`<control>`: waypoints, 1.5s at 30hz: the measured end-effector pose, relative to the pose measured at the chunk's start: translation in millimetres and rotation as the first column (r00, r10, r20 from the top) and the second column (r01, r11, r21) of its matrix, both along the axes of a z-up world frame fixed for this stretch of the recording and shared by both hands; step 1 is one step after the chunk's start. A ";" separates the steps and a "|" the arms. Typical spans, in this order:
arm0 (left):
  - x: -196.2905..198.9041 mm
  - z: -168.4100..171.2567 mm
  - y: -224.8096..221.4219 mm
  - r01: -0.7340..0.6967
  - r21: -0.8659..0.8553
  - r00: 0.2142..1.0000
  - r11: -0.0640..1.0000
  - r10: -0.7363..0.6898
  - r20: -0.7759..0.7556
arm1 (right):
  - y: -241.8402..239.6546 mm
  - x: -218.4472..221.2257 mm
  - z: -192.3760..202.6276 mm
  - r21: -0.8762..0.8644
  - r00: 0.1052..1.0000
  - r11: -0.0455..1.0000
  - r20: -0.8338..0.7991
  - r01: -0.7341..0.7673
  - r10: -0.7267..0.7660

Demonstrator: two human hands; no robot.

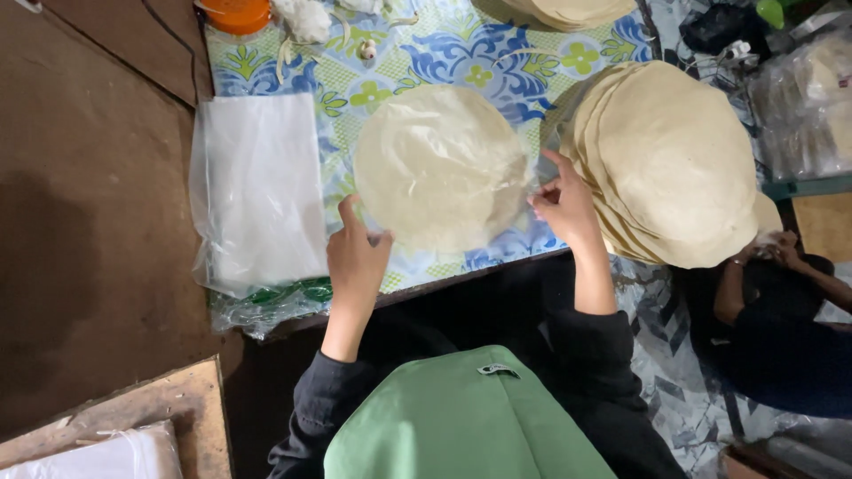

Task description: The person packages flatbread by placing individual pieces into plastic sheets and stacking them on a table.

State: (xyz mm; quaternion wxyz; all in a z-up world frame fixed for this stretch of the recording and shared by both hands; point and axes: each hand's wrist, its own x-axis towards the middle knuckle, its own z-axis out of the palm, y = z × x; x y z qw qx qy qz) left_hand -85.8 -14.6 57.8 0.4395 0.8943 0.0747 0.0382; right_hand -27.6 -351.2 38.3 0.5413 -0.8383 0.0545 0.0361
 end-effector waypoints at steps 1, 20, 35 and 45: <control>-1.0 1.9 -1.1 -0.010 0.046 1.000 0.999 0.011 -0.011 | 1.7 -1.5 1.8 -0.047 1.000 0.999 0.004 0.001 -0.001; -22.1 22.9 -6.6 0.085 0.243 0.962 0.966 -0.143 0.232 | -89.3 12.7 11.1 -0.548 0.706 0.617 0.708 0.565 -0.017; -24.5 43.0 -4.0 0.165 -0.061 0.941 0.984 -0.138 0.310 | -84.7 -110.8 139.0 0.273 0.479 0.786 0.668 0.554 -0.570; -23.7 -15.7 -3.0 0.513 -0.779 0.782 0.361 -0.571 0.251 | 51.4 -97.6 196.8 -0.042 0.949 0.960 0.145 -0.278 0.282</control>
